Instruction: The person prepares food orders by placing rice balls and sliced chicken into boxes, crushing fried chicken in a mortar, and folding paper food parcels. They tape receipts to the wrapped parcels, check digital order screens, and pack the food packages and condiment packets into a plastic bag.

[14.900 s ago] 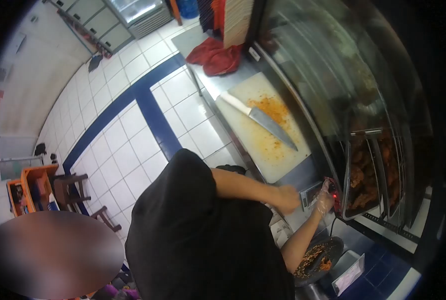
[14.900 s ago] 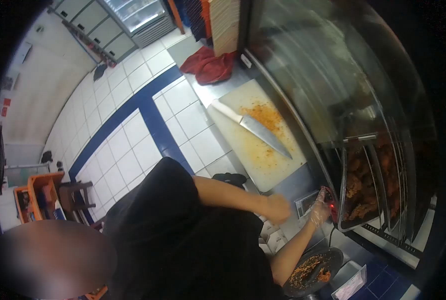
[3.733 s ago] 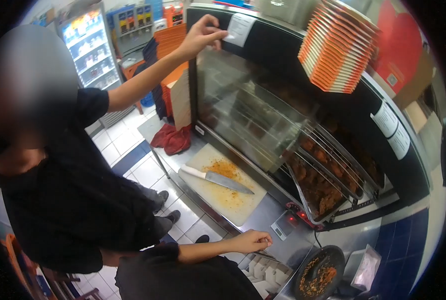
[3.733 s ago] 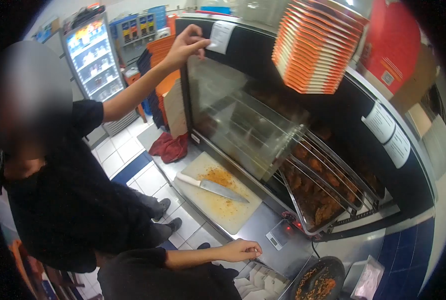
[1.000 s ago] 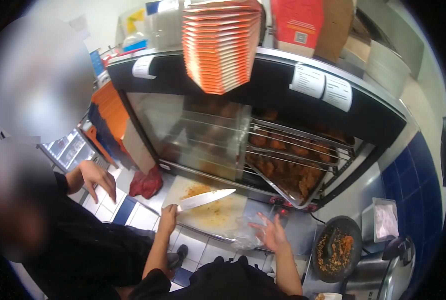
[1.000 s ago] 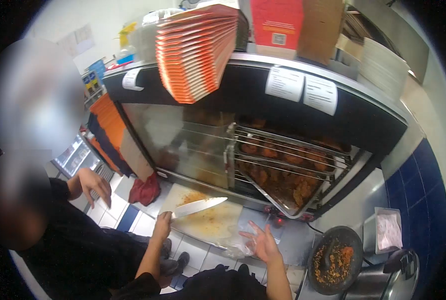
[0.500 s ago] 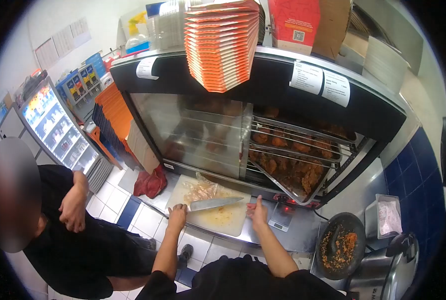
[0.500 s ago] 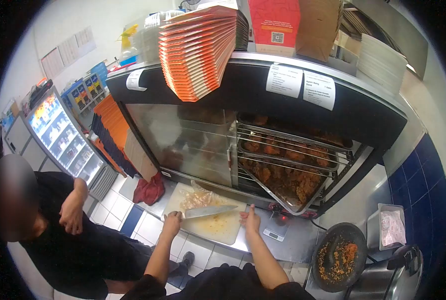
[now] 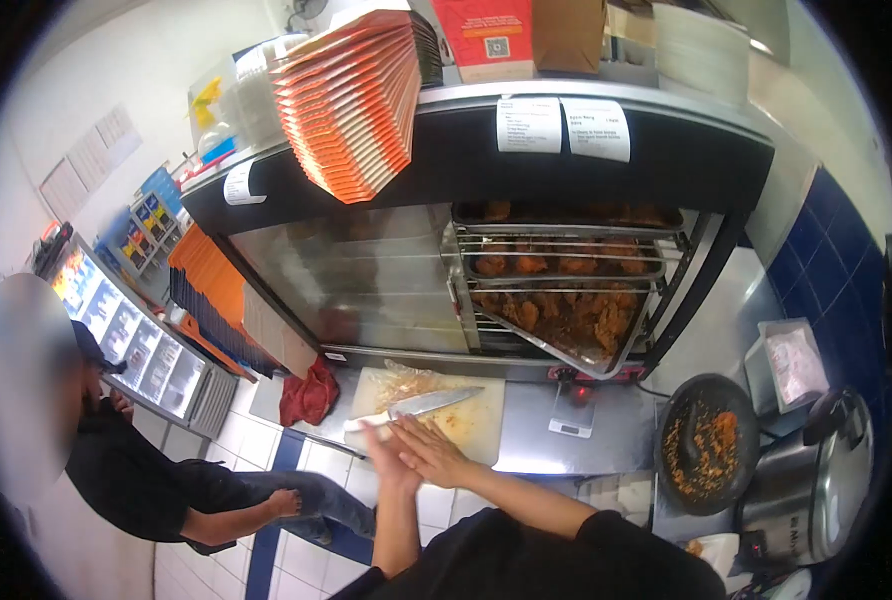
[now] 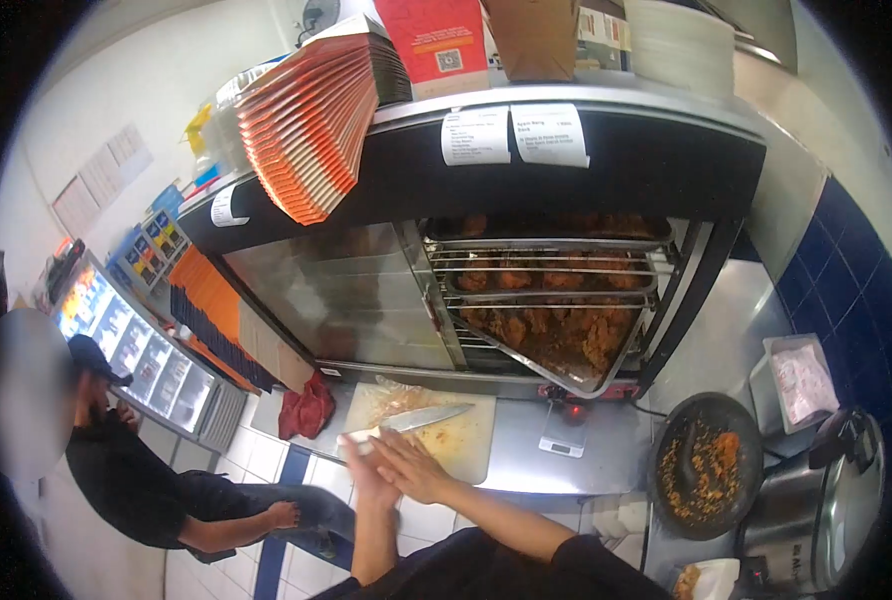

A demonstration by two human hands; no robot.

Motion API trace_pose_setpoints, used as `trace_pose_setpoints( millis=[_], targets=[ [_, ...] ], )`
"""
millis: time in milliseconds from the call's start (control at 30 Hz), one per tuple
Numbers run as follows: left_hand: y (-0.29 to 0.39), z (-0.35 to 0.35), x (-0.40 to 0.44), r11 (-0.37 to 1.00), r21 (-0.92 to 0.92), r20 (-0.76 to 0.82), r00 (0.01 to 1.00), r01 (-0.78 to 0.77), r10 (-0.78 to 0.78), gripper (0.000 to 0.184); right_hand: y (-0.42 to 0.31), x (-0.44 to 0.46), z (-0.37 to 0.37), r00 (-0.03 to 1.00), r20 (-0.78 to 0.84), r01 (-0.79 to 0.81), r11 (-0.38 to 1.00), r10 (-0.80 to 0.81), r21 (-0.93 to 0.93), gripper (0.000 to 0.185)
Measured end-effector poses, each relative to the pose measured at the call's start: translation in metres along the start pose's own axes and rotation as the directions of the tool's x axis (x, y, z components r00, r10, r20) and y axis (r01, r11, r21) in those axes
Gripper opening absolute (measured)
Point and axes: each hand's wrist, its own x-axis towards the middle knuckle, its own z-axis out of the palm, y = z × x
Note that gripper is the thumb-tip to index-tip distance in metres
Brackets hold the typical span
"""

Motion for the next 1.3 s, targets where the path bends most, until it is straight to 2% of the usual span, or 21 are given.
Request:
trace_pose_setpoints(
  millis=[100, 167, 200, 233, 267, 300, 367, 433, 500, 533, 600, 633, 700, 733, 800, 833, 867, 933, 1033, 1067, 1300],
  targets=[
    [0.063, 0.032, -0.058, 0.875, 0.033, 0.251, 0.851, -0.483, 0.461, 0.081, 0.016, 0.003, 0.01, 0.85, 0.378, -0.451, 0.877, 0.366, 0.165, 0.078],
    [0.046, 0.036, -0.066, 0.484, 0.387, 0.257, 0.596, -0.785, 0.761, 0.072, -0.009, 0.012, 0.006, 0.66, 0.621, -0.73, 0.164, 0.424, 0.664, 0.073],
    [0.006, -0.02, -0.029, 0.197, 0.594, 0.377, 0.486, -0.78, 0.789, 0.069, -0.032, 0.024, 0.002, 0.652, 0.628, -0.736, 0.155, 0.425, 0.659, 0.073],
    [-0.029, -0.031, -0.025, 0.023, 0.858, 0.377, 0.66, -0.513, 0.65, 0.067, -0.061, 0.046, -0.004, 0.718, 0.512, -0.649, 0.189, 0.472, 0.736, 0.076],
    [-0.057, -0.006, -0.033, 0.461, 0.626, 0.203, 0.703, -0.629, 0.682, 0.068, -0.078, 0.061, -0.015, 0.77, 0.384, -0.552, 0.231, 0.509, 0.801, 0.078],
    [-0.087, -0.082, -0.029, 0.056, 0.908, 0.367, 0.852, -0.416, 0.374, 0.075, -0.082, 0.068, -0.033, 0.931, 0.257, -0.355, 0.488, 0.257, 0.797, 0.078],
    [-0.109, -0.128, -0.027, 0.644, 0.763, -0.089, 0.996, 0.048, 0.031, 0.079, -0.084, 0.068, -0.044, 0.99, 0.135, -0.073, 0.658, -0.044, 0.749, 0.078],
    [-0.064, -0.085, -0.032, 0.852, 0.524, -0.067, 0.997, 0.004, 0.037, 0.082, -0.088, 0.049, -0.033, 0.944, 0.058, 0.305, 0.926, -0.325, 0.221, 0.073],
    [0.001, -0.031, -0.066, 0.993, -0.108, -0.084, 0.996, -0.05, 0.041, 0.091, -0.052, -0.001, 0.032, 0.966, 0.128, 0.216, 0.972, -0.226, 0.09, 0.072],
    [0.03, -0.02, -0.081, 0.993, -0.109, -0.085, 0.996, -0.037, 0.028, 0.091, -0.036, -0.021, 0.051, 0.972, 0.193, 0.145, 0.988, -0.132, -0.055, 0.07],
    [0.079, 0.001, -0.089, 0.817, 0.145, -0.006, 0.826, -0.558, 0.564, 0.098, -0.029, -0.016, 0.018, 0.72, 0.679, -0.276, 0.957, 0.146, 0.087, 0.069],
    [0.079, 0.014, -0.078, 0.823, 0.138, 0.008, 0.831, -0.552, 0.556, 0.098, -0.013, -0.018, 0.028, 0.803, 0.586, -0.277, 0.938, 0.109, 0.206, 0.073],
    [0.049, 0.018, -0.084, 0.132, 0.644, 0.283, 0.394, -0.754, 0.874, 0.102, -0.014, 0.003, 0.031, 0.891, 0.409, -0.453, 0.439, 0.196, 0.776, 0.083],
    [-0.01, -0.047, -0.046, 0.104, 0.705, 0.418, 0.529, -0.702, 0.739, 0.097, -0.055, 0.028, -0.028, 0.84, 0.505, -0.53, 0.099, 0.198, 0.842, 0.092],
    [-0.046, -0.041, -0.047, -0.177, 0.853, 0.492, 0.87, -0.491, -0.045, 0.081, -0.07, 0.06, -0.066, 0.974, 0.166, -0.218, 0.433, 0.155, 0.875, 0.093],
    [-0.064, -0.037, -0.048, -0.333, 0.765, 0.4, 0.812, -0.551, -0.425, 0.074, -0.074, 0.077, -0.097, 0.999, 0.01, -0.036, 0.608, 0.046, 0.793, 0.09],
    [-0.093, -0.054, -0.056, -0.148, 0.852, 0.432, 0.834, -0.502, -0.344, 0.068, -0.089, 0.086, -0.145, 0.993, -0.108, 0.054, 0.627, 0.05, 0.777, 0.084],
    [-0.096, -0.079, -0.061, -0.106, 0.832, 0.496, 0.815, -0.545, -0.299, 0.063, -0.102, 0.095, -0.237, 0.78, -0.619, 0.259, 0.946, -0.088, 0.193, 0.058],
    [-0.059, -0.084, -0.066, 0.039, 0.936, 0.341, 0.878, -0.349, -0.335, 0.066, -0.091, 0.118, -0.339, 0.161, -0.985, 0.144, 0.989, -0.066, -0.042, 0.047],
    [-0.05, -0.081, -0.06, 0.043, 0.933, 0.348, 0.868, -0.357, -0.353, 0.066, -0.069, 0.119, -0.376, 0.114, -0.963, -0.049, 0.966, -0.245, -0.252, 0.051],
    [-0.022, -0.016, -0.035, 0.228, 0.841, 0.538, 0.801, -0.491, -0.261, 0.055, -0.068, 0.13, -0.441, 0.409, -0.91, -0.237, 0.956, -0.066, -0.175, 0.057]
  ],
)
